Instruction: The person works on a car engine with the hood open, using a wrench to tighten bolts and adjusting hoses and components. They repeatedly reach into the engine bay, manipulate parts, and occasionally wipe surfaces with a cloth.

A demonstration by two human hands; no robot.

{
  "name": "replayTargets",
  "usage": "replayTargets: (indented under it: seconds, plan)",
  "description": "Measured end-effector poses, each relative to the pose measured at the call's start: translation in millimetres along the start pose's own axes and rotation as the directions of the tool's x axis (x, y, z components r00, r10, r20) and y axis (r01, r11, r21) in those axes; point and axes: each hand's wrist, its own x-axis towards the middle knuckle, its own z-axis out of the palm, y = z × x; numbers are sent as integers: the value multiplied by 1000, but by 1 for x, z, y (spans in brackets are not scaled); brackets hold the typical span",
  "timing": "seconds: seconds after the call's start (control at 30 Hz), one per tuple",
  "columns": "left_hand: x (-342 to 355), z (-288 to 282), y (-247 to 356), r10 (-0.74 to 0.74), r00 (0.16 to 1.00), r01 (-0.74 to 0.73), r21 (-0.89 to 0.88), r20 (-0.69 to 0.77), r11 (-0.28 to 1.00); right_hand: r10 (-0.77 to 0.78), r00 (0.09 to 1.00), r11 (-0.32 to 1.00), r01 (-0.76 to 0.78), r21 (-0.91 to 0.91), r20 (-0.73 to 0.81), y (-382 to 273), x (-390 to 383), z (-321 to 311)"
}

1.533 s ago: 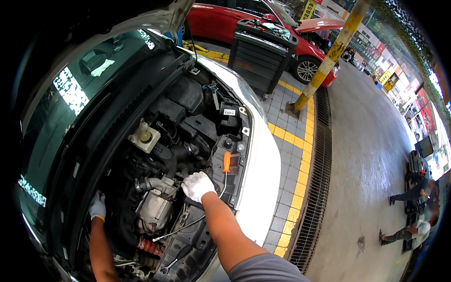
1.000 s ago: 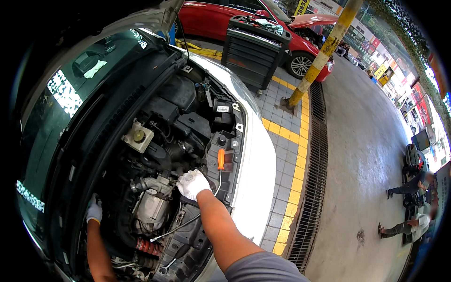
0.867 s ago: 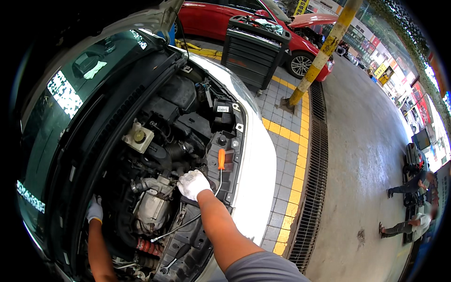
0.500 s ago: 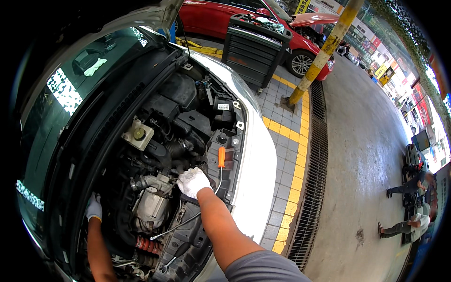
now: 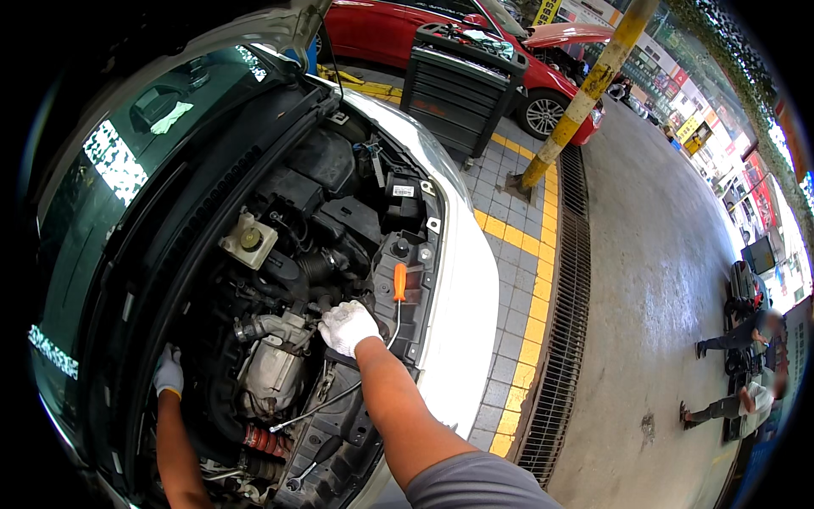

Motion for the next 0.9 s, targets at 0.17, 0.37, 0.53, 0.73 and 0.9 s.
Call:
replayTargets:
  seconds: [0.17,0.37,0.53,0.73,0.9]
  plan:
    - [3,14,-24,48,991,-34,114,-126,993,-45,999,999,45,-23,-18,-3,3,-1]
    - [0,2,-5,72,994,-72,1,-81,997,-11,1000,1000,11,-22,-18,0,2,3]
    - [-24,-14,12,33,998,-32,27,-61,999,-17,999,1000,17,-10,-32,0,0,3]
    - [28,37,-37,47,986,-38,62,-162,997,-34,996,999,34,-5,-80,-1,2,7]
    - [-22,-6,6,40,999,-41,-17,-33,999,15,1000,1000,-14,-26,25,-1,0,0]
